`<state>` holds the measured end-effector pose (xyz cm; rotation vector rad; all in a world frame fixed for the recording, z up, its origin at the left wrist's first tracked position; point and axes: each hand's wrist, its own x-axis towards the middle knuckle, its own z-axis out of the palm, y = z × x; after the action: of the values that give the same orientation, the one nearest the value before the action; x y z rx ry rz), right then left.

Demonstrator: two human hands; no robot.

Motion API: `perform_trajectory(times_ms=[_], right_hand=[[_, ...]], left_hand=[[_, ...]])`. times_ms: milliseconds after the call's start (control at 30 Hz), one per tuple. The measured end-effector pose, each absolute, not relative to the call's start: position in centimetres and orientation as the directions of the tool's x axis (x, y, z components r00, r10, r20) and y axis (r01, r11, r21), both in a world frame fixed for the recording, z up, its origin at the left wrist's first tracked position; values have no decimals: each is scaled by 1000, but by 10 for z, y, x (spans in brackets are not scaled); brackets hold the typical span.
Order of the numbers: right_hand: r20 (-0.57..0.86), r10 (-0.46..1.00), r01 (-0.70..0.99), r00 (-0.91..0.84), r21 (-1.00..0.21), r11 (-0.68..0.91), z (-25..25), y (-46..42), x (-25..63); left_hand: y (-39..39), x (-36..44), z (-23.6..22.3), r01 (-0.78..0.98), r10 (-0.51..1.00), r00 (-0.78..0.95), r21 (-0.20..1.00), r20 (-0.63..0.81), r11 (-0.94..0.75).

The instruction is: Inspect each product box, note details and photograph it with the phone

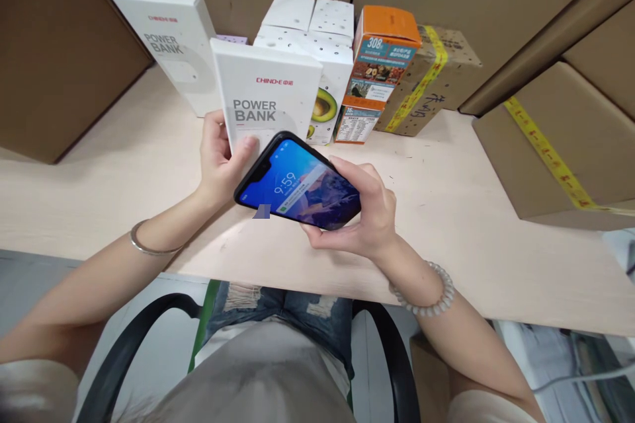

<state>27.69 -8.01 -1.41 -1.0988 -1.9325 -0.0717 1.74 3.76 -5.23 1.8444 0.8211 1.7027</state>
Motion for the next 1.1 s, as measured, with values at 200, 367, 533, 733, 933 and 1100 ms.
perform_trajectory(times_ms=[200,367,533,733,933,1100], right_hand=[[688,659,693,-304,-315,648,-15,-76,277],[617,686,656,-386,-340,674,-27,-70,277],[546,697,600,-464,-385,701,-36,-68,274],[321,813,662,-486,-473,582,-37,-69,266],[162,865,728,-475,-479,490,-36,-68,259],[141,885,756,-443,-472,454,-33,-67,257]], left_hand=[[36,17,-55,112,674,61,666,736,-738],[34,13,-50,51,680,87,678,728,-733],[48,-8,-28,56,671,14,669,741,-741],[87,-56,-22,283,526,-239,577,816,-766],[122,-80,-43,412,589,-368,694,719,-590],[137,-89,-53,425,602,-400,722,691,-547]])
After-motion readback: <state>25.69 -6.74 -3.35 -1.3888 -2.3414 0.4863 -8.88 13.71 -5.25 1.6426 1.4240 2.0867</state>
